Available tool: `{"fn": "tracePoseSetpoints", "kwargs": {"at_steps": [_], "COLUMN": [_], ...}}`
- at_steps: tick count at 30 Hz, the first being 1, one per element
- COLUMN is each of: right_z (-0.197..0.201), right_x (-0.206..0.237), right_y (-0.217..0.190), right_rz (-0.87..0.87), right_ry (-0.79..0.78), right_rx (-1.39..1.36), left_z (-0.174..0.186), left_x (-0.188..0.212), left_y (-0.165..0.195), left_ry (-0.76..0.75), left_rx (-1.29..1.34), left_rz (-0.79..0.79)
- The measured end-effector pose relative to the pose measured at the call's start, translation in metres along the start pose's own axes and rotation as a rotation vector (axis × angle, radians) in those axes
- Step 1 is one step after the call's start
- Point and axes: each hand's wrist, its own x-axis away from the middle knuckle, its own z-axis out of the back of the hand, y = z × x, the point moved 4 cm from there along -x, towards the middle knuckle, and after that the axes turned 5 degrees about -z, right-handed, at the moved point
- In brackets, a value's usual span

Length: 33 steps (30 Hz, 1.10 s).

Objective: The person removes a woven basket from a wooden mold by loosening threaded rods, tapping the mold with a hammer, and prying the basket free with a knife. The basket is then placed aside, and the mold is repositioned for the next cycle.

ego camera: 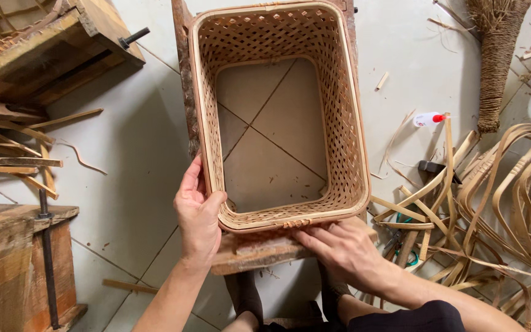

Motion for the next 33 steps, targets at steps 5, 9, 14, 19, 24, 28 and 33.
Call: {"fn": "tracePoseSetpoints", "kwargs": {"at_steps": [5,9,14,19,24,28,33], "right_z": [0.008,0.006,0.002,0.010,0.020,0.026,0.033], "right_x": [0.009,0.019,0.021,0.031,0.031,0.025,0.021], "right_y": [-0.013,-0.016,-0.009,-0.016,-0.016,-0.013,-0.018], "right_rz": [0.161,0.194,0.157,0.246,0.222,0.150,0.188], "right_ry": [0.133,0.152,0.195,0.139,0.093,0.087,0.196], "right_rx": [0.083,0.075,0.066,0.073,-0.012,0.015,0.035], "left_z": [-0.004,-0.012,-0.014,-0.016,-0.014,-0.016,-0.015], "left_x": [0.002,0.003,0.001,0.001,0.002,0.001,-0.002], "left_y": [0.001,0.013,0.017,0.020,0.021,0.023,0.021], "left_ry": [-0.028,-0.161,-0.164,-0.157,-0.158,-0.182,-0.158], "left_rx": [-0.306,-0.266,-0.167,-0.131,-0.094,-0.065,-0.126], "left_rz": [0.055,-0.116,-0.052,-0.084,-0.073,-0.083,-0.094]}}
